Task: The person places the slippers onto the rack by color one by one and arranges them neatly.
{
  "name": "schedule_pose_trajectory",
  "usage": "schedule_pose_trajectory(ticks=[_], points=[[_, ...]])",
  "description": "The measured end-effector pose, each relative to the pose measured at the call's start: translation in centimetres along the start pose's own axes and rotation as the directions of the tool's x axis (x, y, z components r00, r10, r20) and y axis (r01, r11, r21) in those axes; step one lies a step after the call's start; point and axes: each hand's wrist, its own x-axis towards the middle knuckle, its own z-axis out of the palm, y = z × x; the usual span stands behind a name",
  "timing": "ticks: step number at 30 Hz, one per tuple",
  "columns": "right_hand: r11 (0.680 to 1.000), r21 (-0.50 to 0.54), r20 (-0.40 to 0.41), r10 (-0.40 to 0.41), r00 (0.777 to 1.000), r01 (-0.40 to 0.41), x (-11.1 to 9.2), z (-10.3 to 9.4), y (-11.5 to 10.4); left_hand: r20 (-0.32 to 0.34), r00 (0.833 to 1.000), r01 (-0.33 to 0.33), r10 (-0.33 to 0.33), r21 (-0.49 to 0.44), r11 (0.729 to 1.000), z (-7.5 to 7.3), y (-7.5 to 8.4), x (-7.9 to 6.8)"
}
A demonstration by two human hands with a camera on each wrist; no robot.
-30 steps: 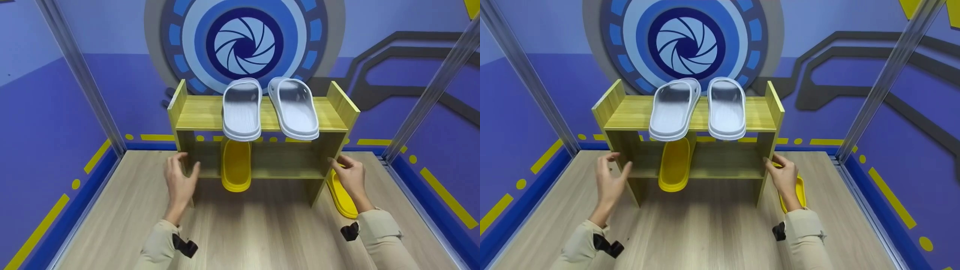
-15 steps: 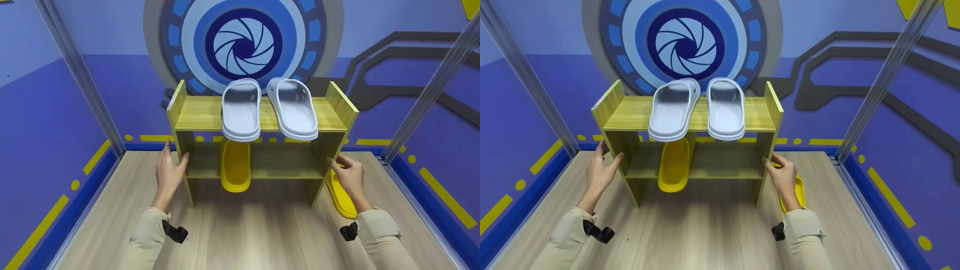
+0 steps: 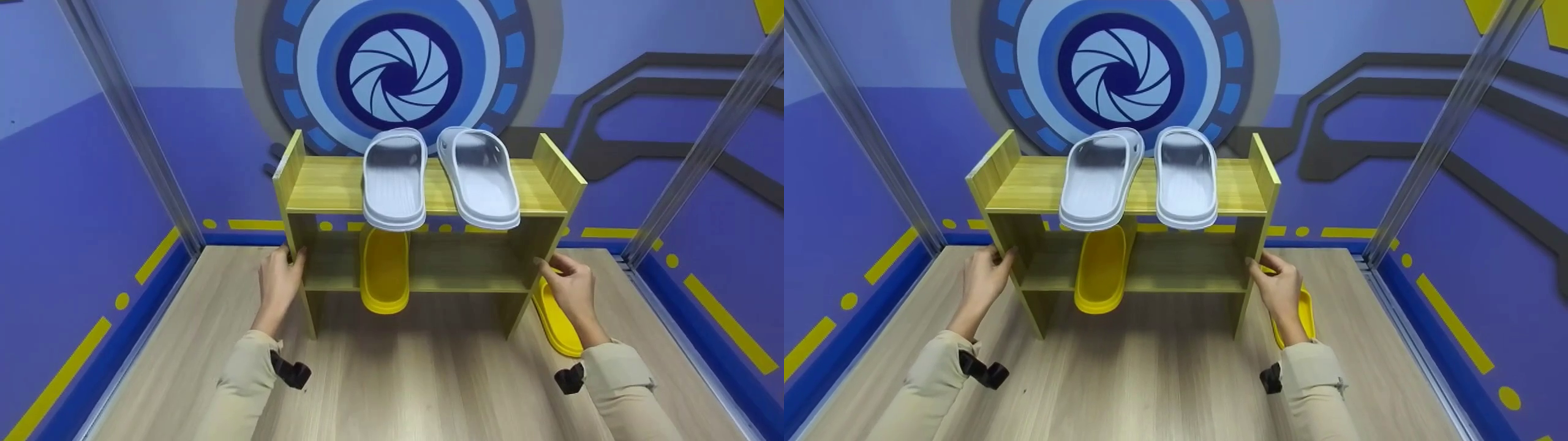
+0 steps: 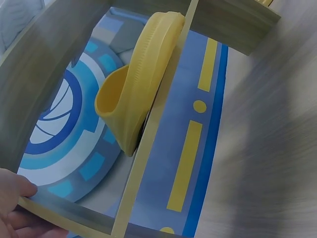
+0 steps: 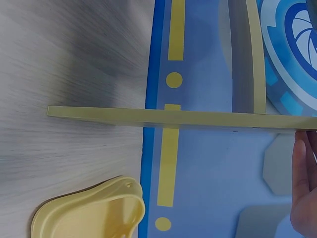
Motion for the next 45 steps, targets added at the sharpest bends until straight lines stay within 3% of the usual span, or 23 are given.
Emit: schedule_pose_trajectory(ticks=[8,15,20,26,30,36,42,45], points=[[1.000,0.015,0.017,-0.007,1.000,0.007,0.0,-0.2,-0.2,0.054,0.999,0.006,-0.005,-0.025,1.000,-0.4,-0.2,0.0],[0.999,0.049,0.068,-0.022,0.997,0.018,-0.1,-0.9,-0.2,0.011,0.997,-0.075,0.075,-0.002,0.997,-0.4,-0.3,0.1],[0.996,0.087,0.070,-0.020,0.997,0.014,-0.6,-1.8,-0.4,0.029,0.997,-0.069,0.070,-0.028,0.997,-0.4,-0.4,0.1],[0.992,0.127,-0.038,0.018,0.999,-0.013,-0.9,-2.5,3.3,0.042,0.997,-0.068,0.069,-0.038,0.997,-0.4,-0.4,0.1],[0.988,0.044,-0.052,0.150,0.987,-0.148,-1.9,-2.9,5.9,0.032,0.997,-0.072,0.073,-0.036,0.997,-0.4,-0.4,0.1],[0.951,-0.051,-0.024,0.304,0.952,-0.305,-3.6,-3.1,9.3,0.032,0.997,-0.070,0.071,-0.025,0.997,-0.3,-0.4,0.1],[0.930,-0.130,-0.025,0.343,0.939,-0.343,-4.9,-3.1,11.6,0.033,0.998,-0.052,0.053,-0.011,0.999,-0.3,-0.3,0.2],[0.927,-0.153,-0.039,0.341,0.939,-0.343,-5.2,-2.9,14.5,0.032,0.998,-0.050,0.050,-0.006,0.999,-0.3,-0.3,0.3]])
